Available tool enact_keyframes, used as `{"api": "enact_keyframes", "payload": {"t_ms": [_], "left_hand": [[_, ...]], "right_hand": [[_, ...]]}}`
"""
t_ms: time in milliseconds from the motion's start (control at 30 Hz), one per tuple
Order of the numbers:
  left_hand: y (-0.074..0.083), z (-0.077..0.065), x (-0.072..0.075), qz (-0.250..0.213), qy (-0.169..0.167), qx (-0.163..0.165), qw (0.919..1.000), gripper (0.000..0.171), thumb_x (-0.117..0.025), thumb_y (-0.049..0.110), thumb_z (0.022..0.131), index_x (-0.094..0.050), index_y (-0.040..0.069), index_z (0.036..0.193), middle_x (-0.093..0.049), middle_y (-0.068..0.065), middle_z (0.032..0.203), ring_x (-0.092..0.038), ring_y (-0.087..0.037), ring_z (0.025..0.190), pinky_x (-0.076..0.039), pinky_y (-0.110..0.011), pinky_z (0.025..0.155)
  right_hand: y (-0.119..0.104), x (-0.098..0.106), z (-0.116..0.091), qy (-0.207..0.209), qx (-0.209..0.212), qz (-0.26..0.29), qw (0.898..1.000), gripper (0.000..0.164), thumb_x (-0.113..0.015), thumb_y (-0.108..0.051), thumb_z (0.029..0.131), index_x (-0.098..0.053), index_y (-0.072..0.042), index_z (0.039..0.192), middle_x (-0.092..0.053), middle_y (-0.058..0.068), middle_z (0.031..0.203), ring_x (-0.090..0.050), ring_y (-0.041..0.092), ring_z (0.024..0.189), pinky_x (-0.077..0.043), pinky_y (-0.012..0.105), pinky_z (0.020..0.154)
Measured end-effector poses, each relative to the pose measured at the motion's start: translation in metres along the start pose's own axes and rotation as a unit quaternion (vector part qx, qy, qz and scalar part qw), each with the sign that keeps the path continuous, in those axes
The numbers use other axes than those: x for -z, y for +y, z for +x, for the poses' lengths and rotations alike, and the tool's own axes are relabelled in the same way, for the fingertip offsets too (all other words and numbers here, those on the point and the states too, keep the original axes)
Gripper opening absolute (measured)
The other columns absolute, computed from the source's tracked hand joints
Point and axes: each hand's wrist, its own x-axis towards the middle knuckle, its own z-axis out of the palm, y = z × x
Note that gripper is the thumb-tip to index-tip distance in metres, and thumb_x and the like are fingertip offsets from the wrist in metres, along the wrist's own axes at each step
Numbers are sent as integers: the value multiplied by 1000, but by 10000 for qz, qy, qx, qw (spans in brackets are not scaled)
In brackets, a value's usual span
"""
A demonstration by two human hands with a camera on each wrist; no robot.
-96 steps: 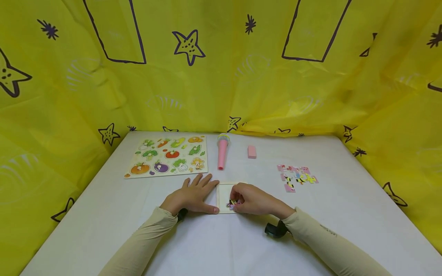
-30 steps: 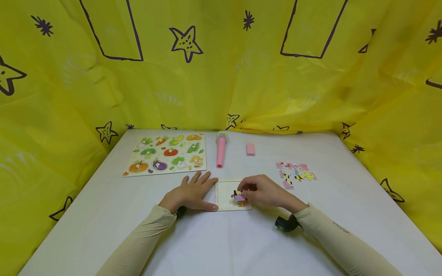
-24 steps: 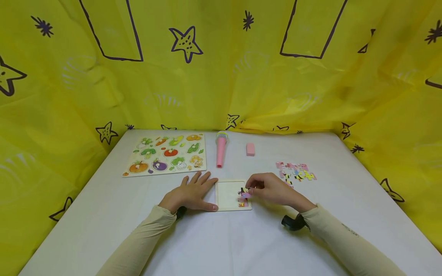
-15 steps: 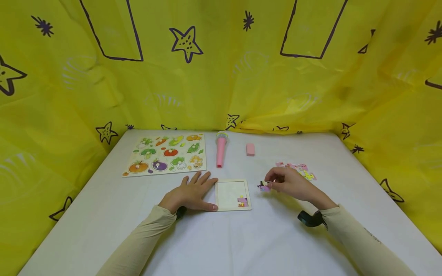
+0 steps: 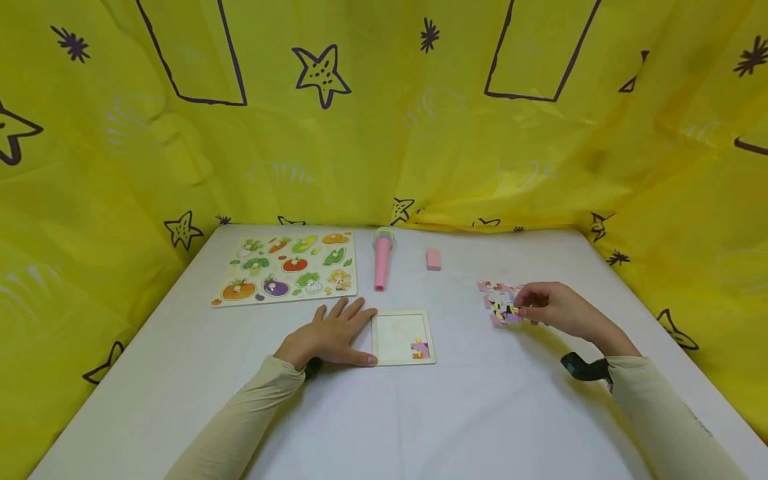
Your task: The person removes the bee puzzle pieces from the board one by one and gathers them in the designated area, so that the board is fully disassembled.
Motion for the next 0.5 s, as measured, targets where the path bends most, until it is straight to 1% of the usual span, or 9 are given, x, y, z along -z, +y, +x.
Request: {"api": "enact_keyframes", "payload": {"t_ms": [233,367,500], "left_hand": [[-2,1,-2,-132,-36,-61,9999,101,-74,63,94,-28,15,170,-12,-17,178,-3,-44,162,-5,-73,122],[-8,5,-6,-202,9,-126,9997,103,-72,68,93,-27,17,171,-11,-17,178,-2,-45,162,-4,-75,121],[-11,8,-8,-176,30,-145,9997,105,-71,70,92,-26,18,171,-10,-16,178,-1,-44,162,-4,-75,121]], "right_hand": [[18,6,0,-203,-299,-15,9993,10,-71,-6,101,-67,1,108,-62,6,86,-56,23,75,-49,30,62],[24,6,-1,-276,-313,44,9991,11,-71,-4,100,-67,2,108,-62,5,85,-56,22,74,-49,30,62],[27,6,0,-305,-291,90,9991,8,-71,-4,99,-68,0,105,-61,5,82,-55,21,72,-49,29,62]]}}
